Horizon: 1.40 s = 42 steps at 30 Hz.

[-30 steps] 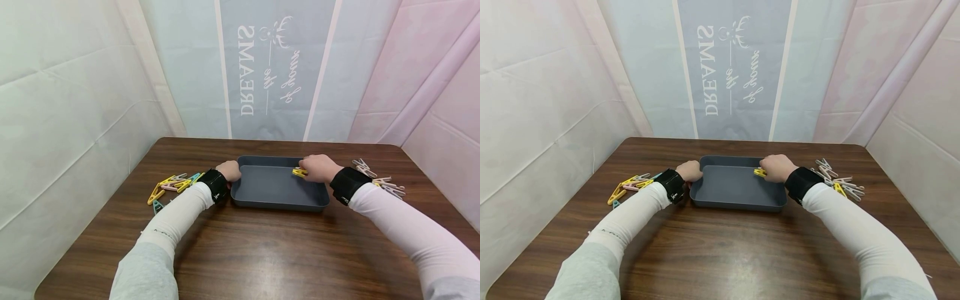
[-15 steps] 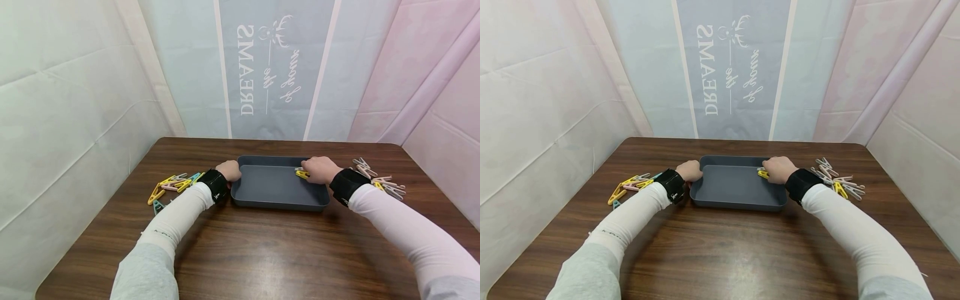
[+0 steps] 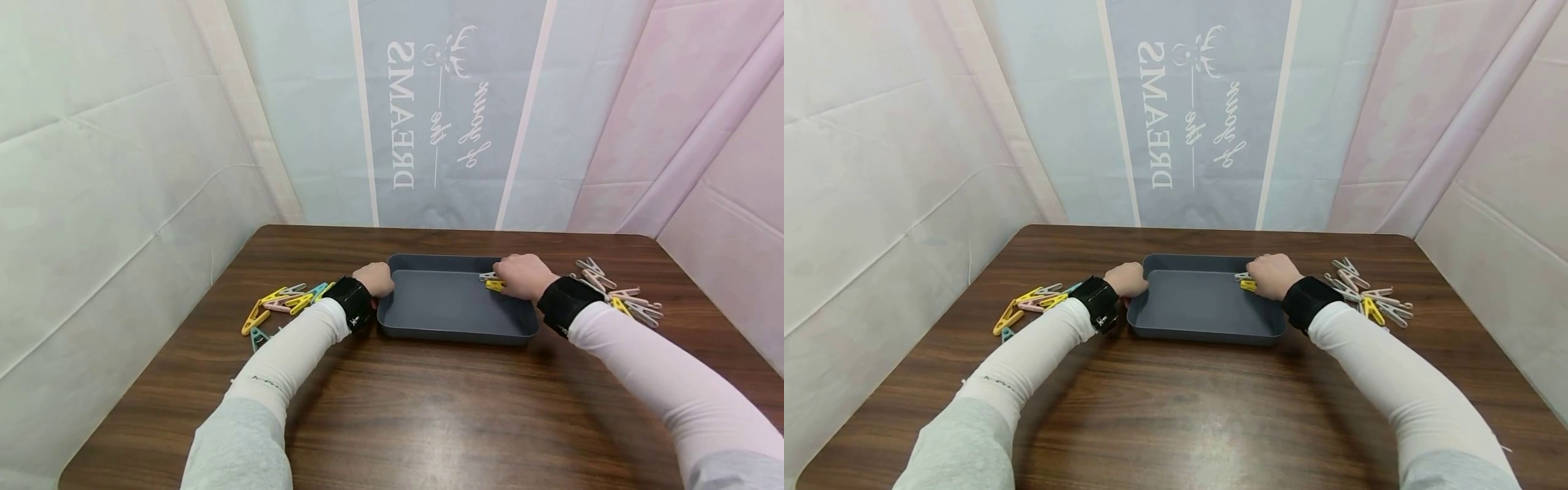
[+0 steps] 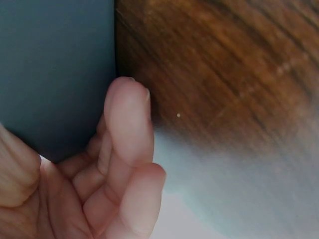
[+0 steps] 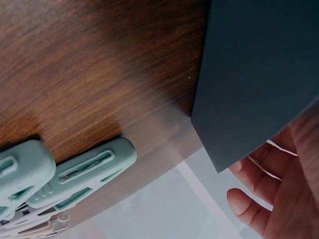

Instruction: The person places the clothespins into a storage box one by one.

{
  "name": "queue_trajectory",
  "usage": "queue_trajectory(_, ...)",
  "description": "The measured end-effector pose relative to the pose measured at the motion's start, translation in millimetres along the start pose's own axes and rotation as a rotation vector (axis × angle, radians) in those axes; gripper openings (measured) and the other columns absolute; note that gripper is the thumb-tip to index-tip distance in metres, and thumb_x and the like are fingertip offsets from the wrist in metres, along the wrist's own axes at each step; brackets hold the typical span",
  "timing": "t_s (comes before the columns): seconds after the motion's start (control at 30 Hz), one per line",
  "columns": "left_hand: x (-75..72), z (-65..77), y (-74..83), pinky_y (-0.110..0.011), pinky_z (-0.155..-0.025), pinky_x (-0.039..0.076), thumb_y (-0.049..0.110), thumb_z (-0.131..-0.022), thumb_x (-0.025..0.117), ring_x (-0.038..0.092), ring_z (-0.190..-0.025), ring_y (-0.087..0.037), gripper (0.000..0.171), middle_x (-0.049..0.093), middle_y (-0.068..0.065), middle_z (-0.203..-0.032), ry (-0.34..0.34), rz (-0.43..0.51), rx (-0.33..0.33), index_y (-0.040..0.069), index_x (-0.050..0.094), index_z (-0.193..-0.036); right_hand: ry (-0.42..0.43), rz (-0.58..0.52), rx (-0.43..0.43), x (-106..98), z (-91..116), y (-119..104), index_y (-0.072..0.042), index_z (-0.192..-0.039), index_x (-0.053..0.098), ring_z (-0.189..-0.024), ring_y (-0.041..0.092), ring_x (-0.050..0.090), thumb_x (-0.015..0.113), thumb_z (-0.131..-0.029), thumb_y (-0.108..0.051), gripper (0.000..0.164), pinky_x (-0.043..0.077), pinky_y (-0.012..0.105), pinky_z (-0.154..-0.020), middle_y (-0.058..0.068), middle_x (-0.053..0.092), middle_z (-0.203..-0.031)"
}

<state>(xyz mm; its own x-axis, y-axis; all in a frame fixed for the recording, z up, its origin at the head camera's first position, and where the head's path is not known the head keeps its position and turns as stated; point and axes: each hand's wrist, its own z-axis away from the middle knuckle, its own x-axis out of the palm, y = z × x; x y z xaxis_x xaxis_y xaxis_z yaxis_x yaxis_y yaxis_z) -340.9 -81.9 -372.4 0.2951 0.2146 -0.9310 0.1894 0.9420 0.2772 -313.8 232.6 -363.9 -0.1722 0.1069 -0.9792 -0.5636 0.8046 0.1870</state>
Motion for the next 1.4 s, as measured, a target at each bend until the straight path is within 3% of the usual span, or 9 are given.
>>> queue_trajectory(0.13, 0.2, 0.3, 0.3, -0.028, -0.042, 0.051, 0.011, -0.098, 0.044, 0.061, -0.041, -0.015, 0.030, 0.063, -0.009, -0.061, -0.002, 0.001, -0.002, 0.004, 0.062, -0.076, -0.014, -0.025, 0.005, -2.8, -0.1, 0.2, -0.007, -0.079, 0.063, -0.062, 0.020, 0.053, 0.080, -0.077, -0.014, 0.019, 0.047, 0.037, -0.055, 0.002, 0.054, -0.066)
queue_trajectory(0.33, -0.4, 1.8, 1.1, -0.028, -0.043, 0.051, 0.011, -0.098, 0.044, 0.062, -0.042, -0.016, 0.031, 0.063, -0.010, -0.060, -0.012, 0.008, 0.005, 0.003, 0.062, -0.075, -0.052, -0.215, 0.101, -25.8, 6.6, 11.0, -0.012, -0.073, 0.054, -0.054, 0.014, 0.044, 0.071, -0.089, -0.023, 0.026, 0.035, 0.031, -0.052, -0.002, 0.046, -0.061)
queue_trajectory(0.6, 1.6, -5.6, -0.9, -0.028, -0.042, 0.052, 0.012, -0.098, 0.044, 0.062, -0.042, -0.016, 0.030, 0.064, -0.010, -0.063, -0.001, 0.005, -0.008, 0.004, 0.062, -0.075, -0.066, -0.280, 0.215, -49.3, 29.1, 45.9, -0.005, -0.092, 0.062, -0.064, 0.017, 0.054, 0.069, -0.090, -0.024, 0.020, 0.046, 0.041, -0.060, 0.001, 0.059, -0.073)
queue_trajectory(0.9, 5.3, -9.8, -2.9, -0.030, -0.042, 0.052, 0.012, -0.098, 0.044, 0.062, -0.042, -0.018, 0.032, 0.064, -0.010, -0.060, -0.007, 0.005, -0.014, 0.003, 0.063, -0.074, -0.141, -0.283, 0.218, -32.9, 57.0, 66.3, 0.003, -0.102, 0.064, -0.073, 0.021, 0.060, 0.074, -0.083, -0.018, 0.030, 0.049, 0.047, -0.065, 0.005, 0.064, -0.084)
queue_trajectory(1.2, 8.0, -15.9, -7.0, -0.031, -0.042, 0.052, 0.012, -0.098, 0.044, 0.063, -0.042, -0.019, 0.031, 0.064, -0.011, -0.063, -0.001, 0.022, -0.016, 0.003, 0.063, -0.074, -0.199, -0.271, 0.177, -19.5, 66.7, 67.0, -0.001, -0.094, 0.068, -0.071, 0.018, 0.057, 0.078, -0.078, -0.015, 0.024, 0.048, 0.043, -0.063, 0.001, 0.061, -0.080)
queue_trajectory(1.4, 8.4, -15.4, -7.0, -0.030, -0.042, 0.052, 0.011, -0.097, 0.044, 0.063, -0.042, -0.018, 0.030, 0.064, -0.011, -0.063, -0.001, 0.028, -0.010, 0.003, 0.063, -0.075, -0.199, -0.284, 0.177, -9.5, 70.4, 68.9, -0.001, -0.095, 0.069, -0.075, 0.023, 0.061, 0.078, -0.076, -0.012, 0.023, 0.047, 0.054, -0.075, 0.004, 0.065, -0.084)
